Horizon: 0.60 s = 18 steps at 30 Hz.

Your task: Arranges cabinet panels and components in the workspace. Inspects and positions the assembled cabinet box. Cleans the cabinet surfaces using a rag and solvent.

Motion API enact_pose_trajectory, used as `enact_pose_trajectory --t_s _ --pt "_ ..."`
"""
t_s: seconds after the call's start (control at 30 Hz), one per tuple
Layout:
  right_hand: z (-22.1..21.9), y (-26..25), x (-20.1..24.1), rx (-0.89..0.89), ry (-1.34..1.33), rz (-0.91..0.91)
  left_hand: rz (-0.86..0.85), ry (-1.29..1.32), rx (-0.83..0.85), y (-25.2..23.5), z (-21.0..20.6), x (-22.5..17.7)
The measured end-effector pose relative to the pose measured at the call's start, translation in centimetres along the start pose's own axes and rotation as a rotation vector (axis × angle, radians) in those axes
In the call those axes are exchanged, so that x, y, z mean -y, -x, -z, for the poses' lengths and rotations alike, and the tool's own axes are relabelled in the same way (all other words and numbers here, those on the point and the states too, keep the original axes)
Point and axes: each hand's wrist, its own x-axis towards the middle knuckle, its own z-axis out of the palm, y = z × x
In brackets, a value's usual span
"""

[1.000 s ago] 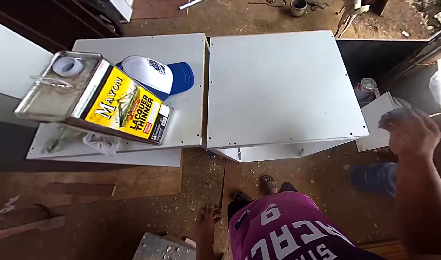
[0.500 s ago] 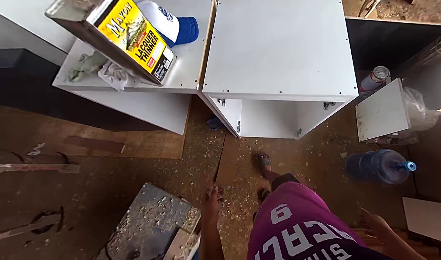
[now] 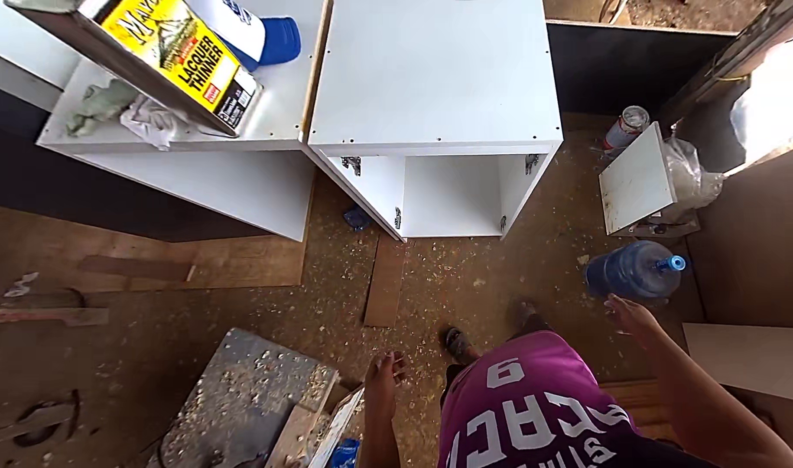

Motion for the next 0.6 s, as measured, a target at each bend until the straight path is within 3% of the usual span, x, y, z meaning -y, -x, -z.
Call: enact_pose_trajectory --t_s 0.17,0.3,0.47,0.6 --pt "3.0 -2.2 -6.5 0.093 0.089 -0.111 -0.005 -0.093 -0.008 0.4 -5.8 -1.7" --pt "4.7 -4.0 -14.5 0.105 -0.098 -0.298 0.030 -0.183 0.005 1.1 -13.9 -1.5" --pt "8.8 -7.2 -17.2 0.094 -0.291 -0.381 0.087 -0.425 0.184 4.8 -26.7 -1.6" --pt "13.7 -10.3 -17.2 0.083 -0.392 -0.375 0.134 -0.544 0.307 6.4 -32.6 -2.5"
